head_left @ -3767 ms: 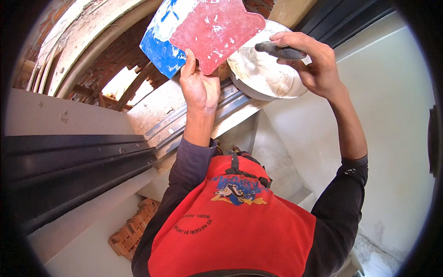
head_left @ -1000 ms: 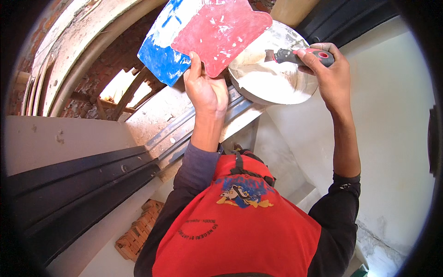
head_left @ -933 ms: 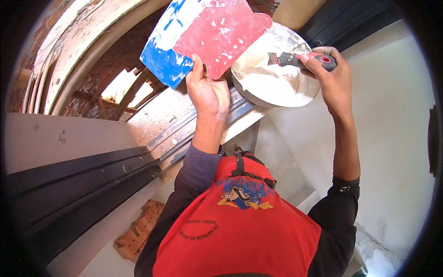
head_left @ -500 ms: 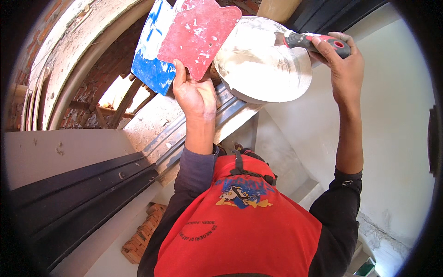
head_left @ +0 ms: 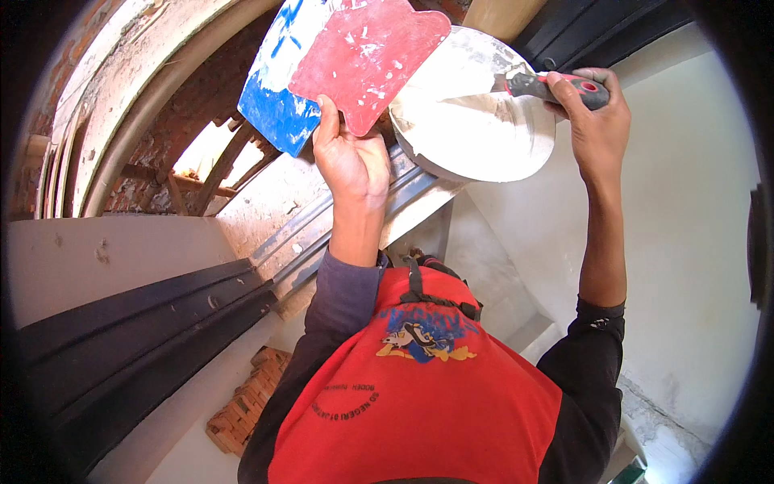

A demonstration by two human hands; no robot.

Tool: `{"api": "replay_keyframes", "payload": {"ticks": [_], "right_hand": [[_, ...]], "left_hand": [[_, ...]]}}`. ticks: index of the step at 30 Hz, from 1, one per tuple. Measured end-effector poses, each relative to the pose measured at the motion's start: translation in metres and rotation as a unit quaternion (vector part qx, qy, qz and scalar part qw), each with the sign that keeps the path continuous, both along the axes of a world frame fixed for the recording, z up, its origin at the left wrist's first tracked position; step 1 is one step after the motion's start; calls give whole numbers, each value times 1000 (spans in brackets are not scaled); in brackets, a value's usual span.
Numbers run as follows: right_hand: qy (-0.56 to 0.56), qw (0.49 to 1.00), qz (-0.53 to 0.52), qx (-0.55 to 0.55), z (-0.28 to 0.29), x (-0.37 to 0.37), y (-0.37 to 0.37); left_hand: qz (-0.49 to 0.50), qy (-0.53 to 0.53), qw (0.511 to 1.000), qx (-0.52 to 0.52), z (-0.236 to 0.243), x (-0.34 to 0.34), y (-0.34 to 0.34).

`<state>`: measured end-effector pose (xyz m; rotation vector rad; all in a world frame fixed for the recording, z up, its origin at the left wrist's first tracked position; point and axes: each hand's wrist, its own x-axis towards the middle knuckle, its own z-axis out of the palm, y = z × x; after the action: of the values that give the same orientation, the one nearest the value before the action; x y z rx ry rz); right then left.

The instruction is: The person applies white plaster to a wall using a trowel and a hawk. They repeatedly scoop plaster from a bucket and spread it onto the wall surface, smoothing it out with the trowel. The task involves standing on a staircase and working on a vertical surface.

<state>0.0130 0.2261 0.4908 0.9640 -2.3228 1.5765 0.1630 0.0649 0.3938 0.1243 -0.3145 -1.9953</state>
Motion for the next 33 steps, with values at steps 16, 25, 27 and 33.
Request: {"api": "replay_keyframes", "payload": {"ticks": [16,25,27,33], "right_hand": [[-10,1000,-27,12,-16,11,-11],[-81,994,76,-5,-2,17,-12],[-87,993,79,-8,-4,18,-10],[-50,992,109,32,-5,31,-7]], "left_hand": [[-10,5,1000,2,1,-1,-2],[-4,3,1000,-9,2,-1,0],[-4,4,1000,-10,1,-1,0],[-8,3,1000,-11,0,0,-1]]}}
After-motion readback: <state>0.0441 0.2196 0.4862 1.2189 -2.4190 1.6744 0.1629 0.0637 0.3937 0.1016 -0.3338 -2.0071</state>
